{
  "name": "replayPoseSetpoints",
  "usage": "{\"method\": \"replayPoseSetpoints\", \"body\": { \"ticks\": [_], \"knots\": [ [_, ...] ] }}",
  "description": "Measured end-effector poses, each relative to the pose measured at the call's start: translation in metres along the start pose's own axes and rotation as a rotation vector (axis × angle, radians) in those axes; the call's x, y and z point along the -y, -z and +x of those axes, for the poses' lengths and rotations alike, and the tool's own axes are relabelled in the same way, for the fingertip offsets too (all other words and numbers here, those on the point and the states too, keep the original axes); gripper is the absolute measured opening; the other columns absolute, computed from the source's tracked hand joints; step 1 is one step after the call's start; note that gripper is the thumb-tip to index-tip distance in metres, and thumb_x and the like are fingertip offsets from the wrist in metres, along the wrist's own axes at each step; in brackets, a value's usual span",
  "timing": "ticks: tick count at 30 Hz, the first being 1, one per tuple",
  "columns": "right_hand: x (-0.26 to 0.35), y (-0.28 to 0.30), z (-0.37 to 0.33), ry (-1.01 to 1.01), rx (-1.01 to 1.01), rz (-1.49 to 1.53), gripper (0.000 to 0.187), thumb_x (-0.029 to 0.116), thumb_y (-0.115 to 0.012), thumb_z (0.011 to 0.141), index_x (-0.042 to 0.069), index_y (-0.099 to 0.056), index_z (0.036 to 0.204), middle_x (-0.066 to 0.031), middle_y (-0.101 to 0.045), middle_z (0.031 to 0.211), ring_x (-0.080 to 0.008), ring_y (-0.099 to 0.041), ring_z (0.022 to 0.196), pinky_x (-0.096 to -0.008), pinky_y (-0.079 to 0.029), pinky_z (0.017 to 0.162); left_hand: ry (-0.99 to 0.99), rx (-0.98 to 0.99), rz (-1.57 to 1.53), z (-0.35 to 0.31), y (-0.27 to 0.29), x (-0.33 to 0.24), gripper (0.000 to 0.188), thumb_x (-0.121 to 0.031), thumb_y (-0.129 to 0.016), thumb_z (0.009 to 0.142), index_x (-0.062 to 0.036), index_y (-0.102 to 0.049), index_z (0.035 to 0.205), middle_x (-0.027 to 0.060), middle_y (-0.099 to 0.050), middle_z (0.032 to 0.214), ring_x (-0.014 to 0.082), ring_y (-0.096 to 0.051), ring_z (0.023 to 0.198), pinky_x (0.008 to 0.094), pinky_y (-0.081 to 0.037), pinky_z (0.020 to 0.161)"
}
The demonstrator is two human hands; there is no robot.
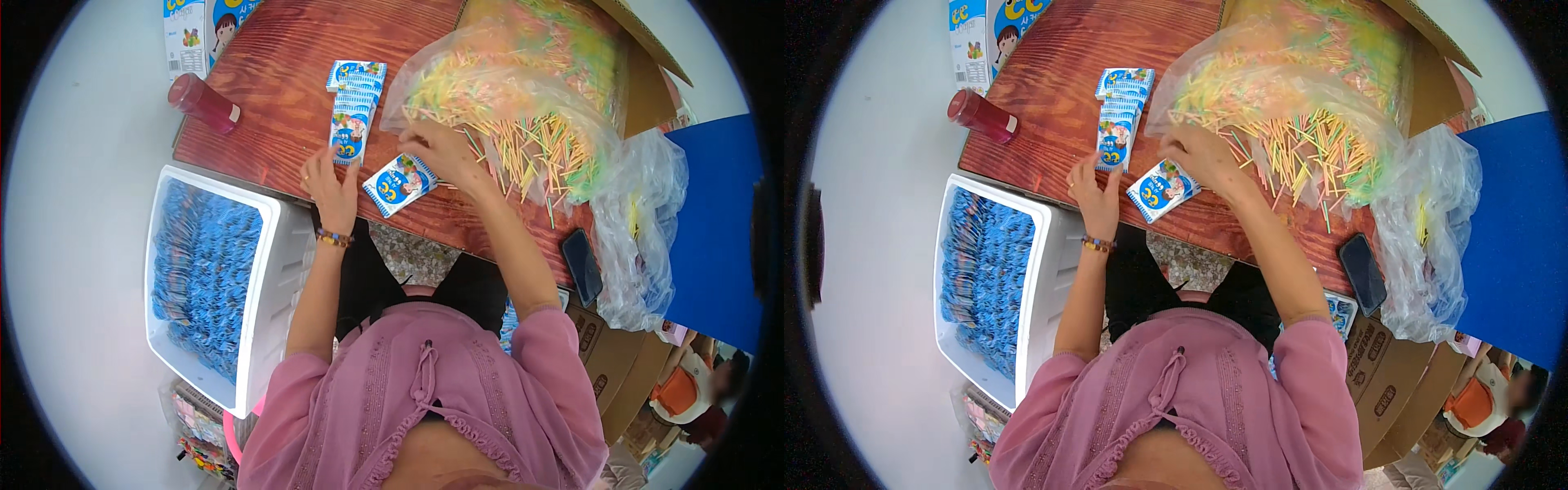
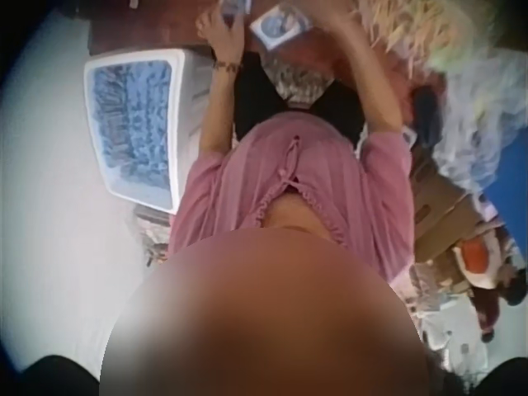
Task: Sorting and packing blue packets and colorful sticks from a box into a container at a workstation.
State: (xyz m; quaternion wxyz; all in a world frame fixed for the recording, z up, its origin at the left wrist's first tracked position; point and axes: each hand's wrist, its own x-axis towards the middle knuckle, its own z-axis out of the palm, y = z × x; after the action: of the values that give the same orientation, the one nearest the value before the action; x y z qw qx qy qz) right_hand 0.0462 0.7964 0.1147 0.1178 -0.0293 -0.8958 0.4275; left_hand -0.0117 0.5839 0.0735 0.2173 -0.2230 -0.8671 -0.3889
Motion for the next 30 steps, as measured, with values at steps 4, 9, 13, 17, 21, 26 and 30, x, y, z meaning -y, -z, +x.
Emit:
{"method": "replayPoseSetpoints", "body": {
  "ticks": [4, 9, 13, 17, 21, 26, 30],
  "knots": [
    [-0.016, 0.002, -0.016, 0.133, 0.090, -0.120, 0.033, 0.019, -0.072, 0.073, 0.004, -0.062, 0.101, -0.0100, -0.058, 0.093, -0.0240, -0.058, 0.089, -0.0340, -0.046, 0.080, 0.033, 0.315, 0.025, -0.023, 0.012, -0.029, 0.039, -0.030, -0.078, 0.069, -0.0131, -0.060, 0.100, 0.0029, -0.056, 0.098, 0.0251, -0.047, 0.098, 0.0409, -0.028, 0.082],
    [-0.011, -0.007, -0.013, 0.028, 0.115, -0.101, 0.027, 0.018, -0.073, 0.072, 0.005, -0.061, 0.091, -0.0094, -0.058, 0.091, -0.0237, -0.057, 0.086, -0.0342, -0.046, 0.075, 0.116, 0.284, 0.059, -0.029, 0.005, -0.028, 0.033, -0.029, -0.078, 0.069, -0.0111, -0.061, 0.090, 0.0040, -0.056, 0.091, 0.0236, -0.049, 0.091, 0.0407, -0.030, 0.079],
    [-0.018, -0.015, -0.013, 0.030, 0.018, -0.018, 0.016, 0.014, -0.071, 0.073, 0.005, -0.060, 0.080, -0.0066, -0.059, 0.087, -0.0237, -0.058, 0.080, -0.0356, -0.046, 0.069, 0.159, 0.280, 0.020, -0.027, 0.001, -0.027, 0.034, -0.030, -0.078, 0.068, -0.0114, -0.058, 0.087, 0.0034, -0.055, 0.089, 0.0242, -0.049, 0.091, 0.0404, -0.029, 0.080],
    [-0.017, -0.019, -0.013, 0.172, -0.116, -0.100, 0.011, 0.013, -0.069, 0.074, 0.006, -0.061, 0.077, -0.0052, -0.059, 0.083, -0.0255, -0.059, 0.077, -0.0361, -0.046, 0.067, 0.134, 0.216, 0.038, -0.024, -0.002, -0.025, 0.028, -0.030, -0.077, 0.071, -0.0110, -0.058, 0.079, 0.0011, -0.055, 0.075, 0.0219, -0.052, 0.080, 0.0390, -0.029, 0.078],
    [-0.008, -0.016, -0.010, 0.416, -0.277, -0.202, 0.008, 0.013, -0.068, 0.075, 0.008, -0.062, 0.078, -0.0055, -0.061, 0.084, -0.0268, -0.059, 0.077, -0.0372, -0.046, 0.065, 0.132, 0.219, 0.061, -0.025, -0.006, -0.023, 0.026, -0.030, -0.075, 0.073, -0.0106, -0.058, 0.075, 0.0011, -0.054, 0.070, 0.0216, -0.053, 0.076, 0.0391, -0.030, 0.078],
    [-0.007, -0.017, -0.011, 0.245, -0.187, -0.146, 0.007, 0.011, -0.067, 0.079, 0.006, -0.062, 0.083, -0.0043, -0.062, 0.083, -0.0211, -0.061, 0.071, -0.0322, -0.047, 0.062, -0.021, 0.082, 0.068, -0.022, -0.007, -0.017, 0.026, -0.031, -0.074, 0.074, -0.0099, -0.059, 0.071, 0.0022, -0.056, 0.071, 0.0217, -0.053, 0.076, 0.0388, -0.031, 0.079],
    [0.000, -0.011, -0.013, -0.207, -0.045, 0.522, 0.012, 0.006, -0.064, 0.084, 0.001, -0.061, 0.094, -0.0036, -0.064, 0.080, -0.0102, -0.061, 0.072, -0.0231, -0.048, 0.063, -0.056, 0.107, 0.024, -0.017, 0.001, -0.025, 0.022, -0.030, -0.073, 0.076, -0.0097, -0.063, 0.077, 0.0029, -0.057, 0.072, 0.0224, -0.053, 0.077, 0.0385, -0.030, 0.078]
  ]
}}
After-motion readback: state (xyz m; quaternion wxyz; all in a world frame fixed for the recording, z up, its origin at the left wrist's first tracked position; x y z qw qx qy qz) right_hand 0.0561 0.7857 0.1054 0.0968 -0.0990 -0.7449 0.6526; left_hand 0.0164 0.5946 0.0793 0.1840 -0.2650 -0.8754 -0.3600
